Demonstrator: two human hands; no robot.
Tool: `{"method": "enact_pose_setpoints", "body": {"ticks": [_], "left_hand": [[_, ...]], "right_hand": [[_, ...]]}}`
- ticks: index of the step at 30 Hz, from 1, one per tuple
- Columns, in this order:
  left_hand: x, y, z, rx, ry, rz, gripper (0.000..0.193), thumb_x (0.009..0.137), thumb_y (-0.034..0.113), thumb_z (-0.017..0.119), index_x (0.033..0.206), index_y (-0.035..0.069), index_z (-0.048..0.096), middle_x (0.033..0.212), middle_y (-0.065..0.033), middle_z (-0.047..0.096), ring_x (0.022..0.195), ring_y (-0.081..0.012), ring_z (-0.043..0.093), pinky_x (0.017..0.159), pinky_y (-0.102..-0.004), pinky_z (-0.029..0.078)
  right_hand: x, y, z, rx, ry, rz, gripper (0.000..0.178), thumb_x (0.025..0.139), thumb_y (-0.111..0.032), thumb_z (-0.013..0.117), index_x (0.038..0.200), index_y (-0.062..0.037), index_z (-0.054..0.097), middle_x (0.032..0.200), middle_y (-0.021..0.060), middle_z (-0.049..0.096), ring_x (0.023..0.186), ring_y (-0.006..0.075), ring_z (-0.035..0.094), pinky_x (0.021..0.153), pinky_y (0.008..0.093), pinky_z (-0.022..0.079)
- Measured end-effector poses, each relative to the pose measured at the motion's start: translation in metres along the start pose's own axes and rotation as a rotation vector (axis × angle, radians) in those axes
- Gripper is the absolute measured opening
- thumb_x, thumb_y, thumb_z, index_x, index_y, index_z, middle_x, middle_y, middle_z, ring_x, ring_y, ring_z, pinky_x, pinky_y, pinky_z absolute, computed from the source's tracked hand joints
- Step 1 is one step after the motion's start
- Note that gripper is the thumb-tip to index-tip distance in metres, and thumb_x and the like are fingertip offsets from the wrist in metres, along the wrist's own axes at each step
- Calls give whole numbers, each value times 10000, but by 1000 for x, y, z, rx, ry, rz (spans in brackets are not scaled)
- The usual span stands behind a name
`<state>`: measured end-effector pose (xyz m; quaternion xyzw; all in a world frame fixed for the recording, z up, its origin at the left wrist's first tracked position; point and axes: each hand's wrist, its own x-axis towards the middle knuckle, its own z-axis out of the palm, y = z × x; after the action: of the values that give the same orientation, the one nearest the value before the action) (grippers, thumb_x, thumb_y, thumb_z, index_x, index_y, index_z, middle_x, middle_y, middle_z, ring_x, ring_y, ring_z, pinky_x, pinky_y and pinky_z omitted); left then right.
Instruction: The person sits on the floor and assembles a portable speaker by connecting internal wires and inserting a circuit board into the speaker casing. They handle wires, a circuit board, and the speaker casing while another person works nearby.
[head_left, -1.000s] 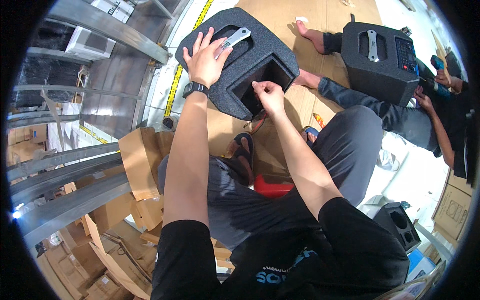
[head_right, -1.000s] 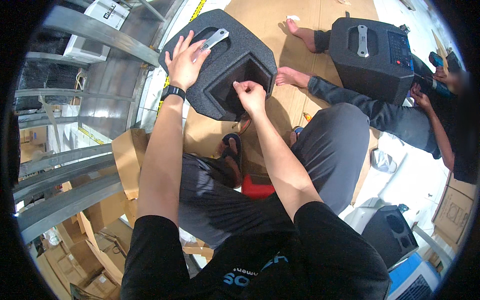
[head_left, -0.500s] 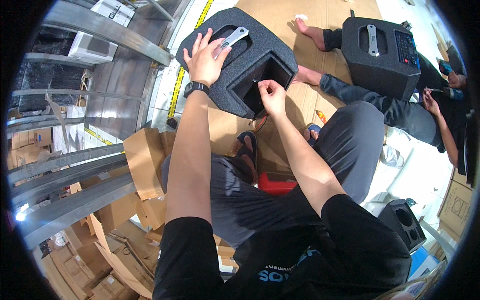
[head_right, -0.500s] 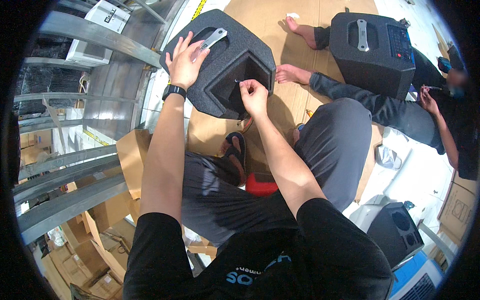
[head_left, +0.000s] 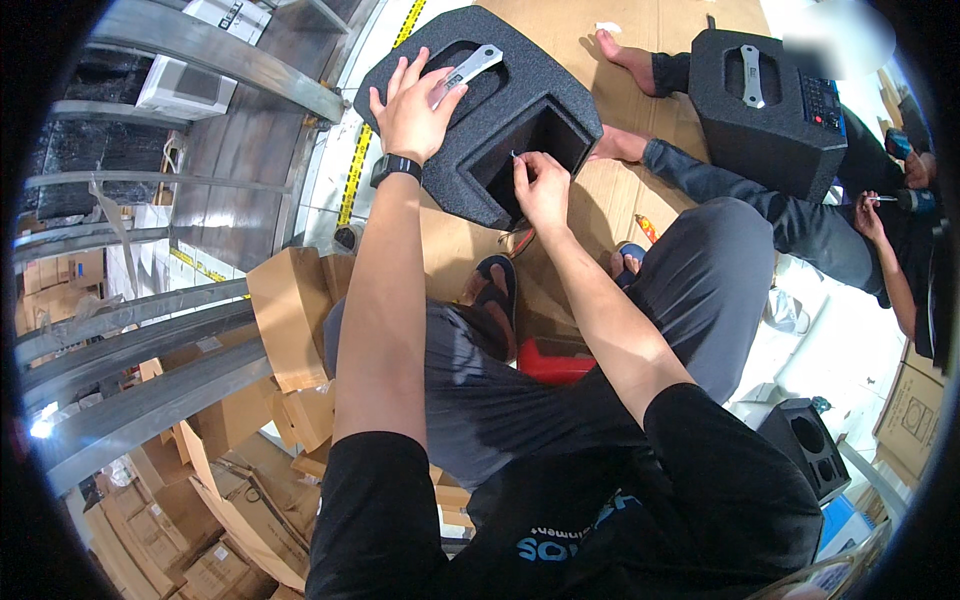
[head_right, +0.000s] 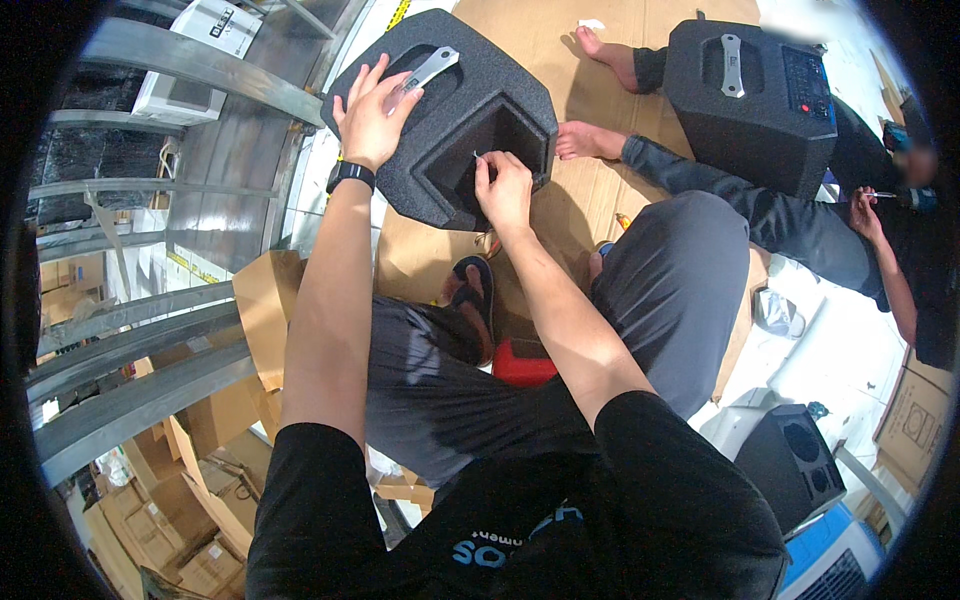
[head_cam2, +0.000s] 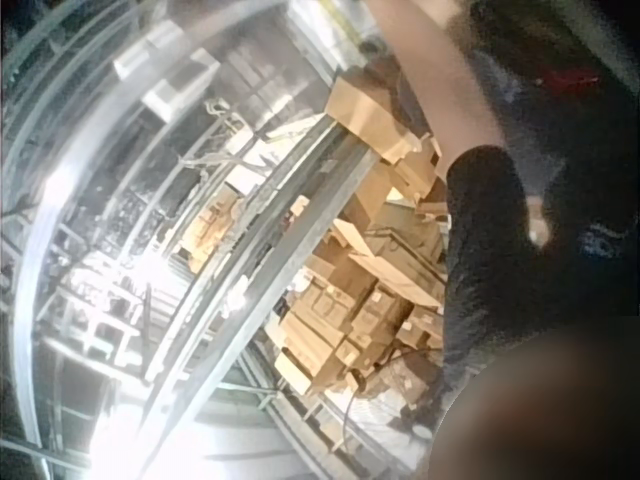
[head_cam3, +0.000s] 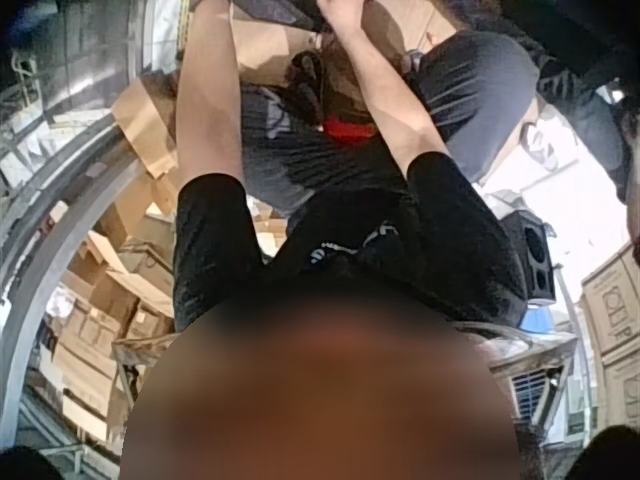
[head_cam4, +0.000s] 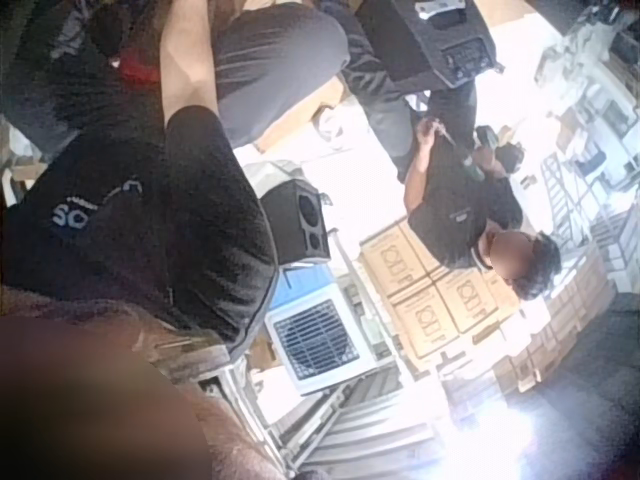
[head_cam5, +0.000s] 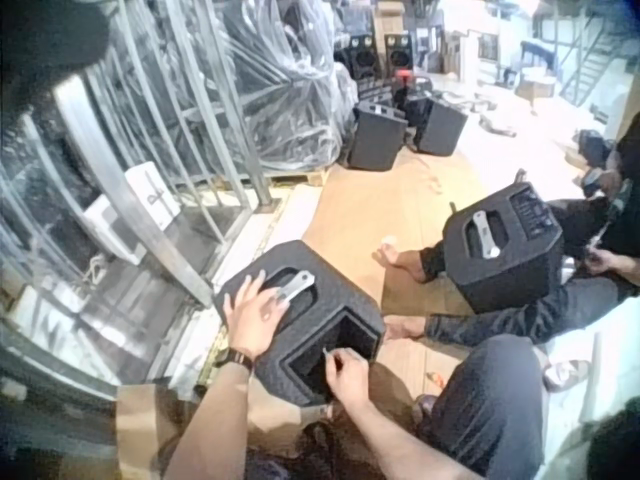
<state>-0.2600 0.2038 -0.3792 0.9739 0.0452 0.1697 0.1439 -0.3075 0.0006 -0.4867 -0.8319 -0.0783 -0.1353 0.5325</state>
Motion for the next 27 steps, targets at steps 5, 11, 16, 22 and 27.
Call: {"method": "enact_pose_setpoints", "body": {"ticks": [5, 11, 16, 22, 27], "left_hand": [[-1, -6, 4, -9, 10, -2, 424, 923, 537, 663, 1283, 317, 700, 1609, 13, 421, 1521, -241, 306, 1210, -637, 101], [4, -2, 3, -36, 117, 94, 398, 879, 456, 727, 1226, 262, 729, 1559, 16, 490, 1468, -259, 401, 1184, -643, 181], [5, 18, -4, -3, -57, -42, 410, 919, 451, 695, 1270, 238, 707, 1602, 34, 434, 1516, -248, 324, 1205, -626, 123], [2, 18, -13, 4, -63, -38, 415, 934, 433, 678, 1287, 216, 697, 1613, 46, 413, 1522, -242, 309, 1212, -629, 96], [2, 20, -13, -12, -64, -66, 397, 928, 412, 693, 1270, 211, 707, 1612, 53, 415, 1519, -236, 311, 1222, -605, 87]], "right_hand": [[-2, 2, 16, 74, 10, 116, 148, 908, -120, 667, 858, 14, 702, 782, 182, 683, 701, 327, 682, 669, 414, 531], [-1, 9, 15, 263, 0, 133, 183, 931, -132, 638, 842, 14, 703, 793, 173, 704, 709, 267, 706, 678, 373, 547], [-18, 22, -15, 223, -169, 335, 138, 909, -157, 706, 932, -22, 694, 799, 122, 705, 722, 185, 697, 684, 340, 550], [-15, 7, 3, 268, 37, 126, 169, 927, -169, 707, 891, -6, 680, 733, 123, 681, 648, 254, 664, 640, 372, 528], [-8, 2, 0, 279, -53, 259, 219, 929, -215, 702, 880, -4, 669, 732, 149, 676, 657, 303, 671, 644, 402, 529]]}}
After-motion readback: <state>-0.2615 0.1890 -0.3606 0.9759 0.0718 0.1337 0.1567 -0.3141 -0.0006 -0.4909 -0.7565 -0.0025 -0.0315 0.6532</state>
